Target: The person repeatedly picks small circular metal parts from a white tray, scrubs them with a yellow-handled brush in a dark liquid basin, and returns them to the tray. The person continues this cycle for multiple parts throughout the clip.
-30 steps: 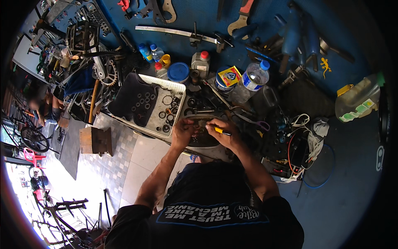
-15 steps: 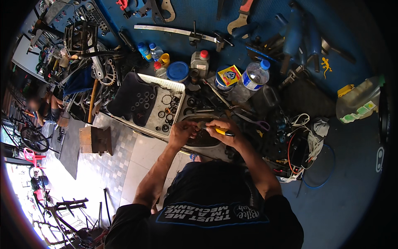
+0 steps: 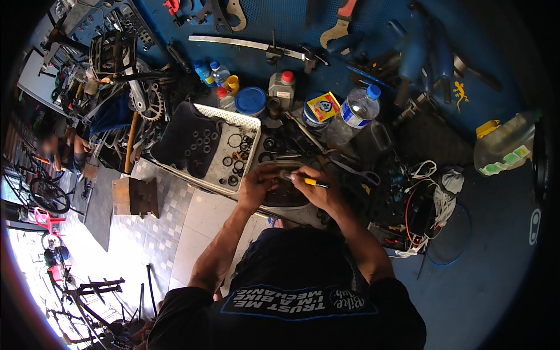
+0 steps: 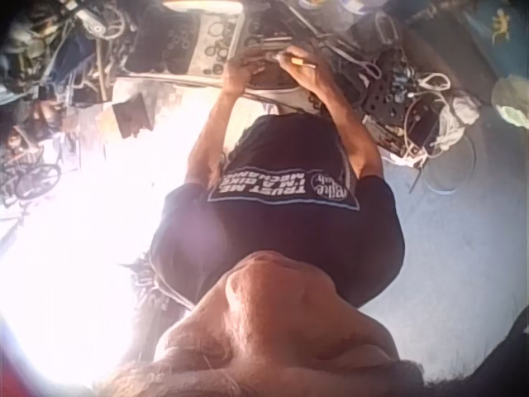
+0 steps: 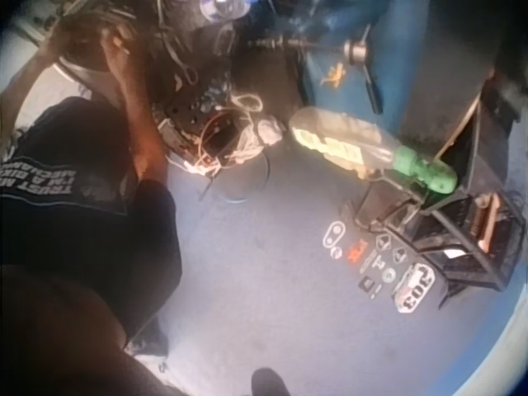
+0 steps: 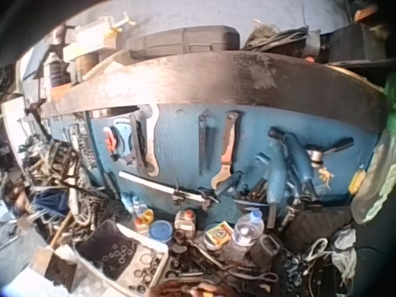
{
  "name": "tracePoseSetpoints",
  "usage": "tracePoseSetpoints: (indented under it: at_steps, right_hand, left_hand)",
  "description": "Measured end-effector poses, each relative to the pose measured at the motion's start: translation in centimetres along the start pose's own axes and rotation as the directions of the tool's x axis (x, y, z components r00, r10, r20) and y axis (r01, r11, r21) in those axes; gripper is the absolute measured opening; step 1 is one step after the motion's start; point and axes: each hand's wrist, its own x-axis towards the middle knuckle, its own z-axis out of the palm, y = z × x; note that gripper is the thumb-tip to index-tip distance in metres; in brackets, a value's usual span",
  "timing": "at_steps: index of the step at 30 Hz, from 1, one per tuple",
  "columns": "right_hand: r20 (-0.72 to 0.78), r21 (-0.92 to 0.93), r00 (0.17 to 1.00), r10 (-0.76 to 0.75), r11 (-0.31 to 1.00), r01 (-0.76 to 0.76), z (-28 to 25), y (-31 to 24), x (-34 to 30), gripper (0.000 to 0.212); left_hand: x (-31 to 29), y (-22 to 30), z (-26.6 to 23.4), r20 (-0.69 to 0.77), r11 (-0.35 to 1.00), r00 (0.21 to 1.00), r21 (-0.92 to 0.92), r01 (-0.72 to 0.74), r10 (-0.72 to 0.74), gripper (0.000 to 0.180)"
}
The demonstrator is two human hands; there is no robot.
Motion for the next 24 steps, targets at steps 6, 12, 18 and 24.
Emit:
tracePoseSetpoints:
  at_steps: [6, 12, 18, 24]
  right_hand:
    - [-0.080, -0.008, 0.996, -0.028, 1.000, 0.027, 1.7, -0.5, 0.2, 0.022]
    - [-0.076, 0.029, 0.997, -0.011, 0.999, 0.013, 0.9, -2.7, -0.4, 0.023]
    - [-0.067, -0.037, 0.998, 0.011, 0.999, -0.014, 1.6, 1.5, -1.3, 0.026]
    - [-0.004, -0.212, 0.997, -0.081, 0.974, 0.078, 3.0, 4.8, -2.7, 0.018]
  left_hand:
    - [-0.5, 2.1, 0.8, -0.065, 0.945, 0.998, 0.328, 0.002, 0.021, 0.043]
    - [-1.0, 2.8, 1.8, -0.126, 0.985, 0.992, 0.171, 0.020, 0.002, 0.034]
    - [0.0, 1.0, 1.0, -0.107, 0.991, 0.994, 0.132, 0.002, 0.013, 0.029]
    - [0.6, -0.5, 0.2, -0.107, 0.998, 0.994, 0.052, 0.033, -0.027, 0.028]
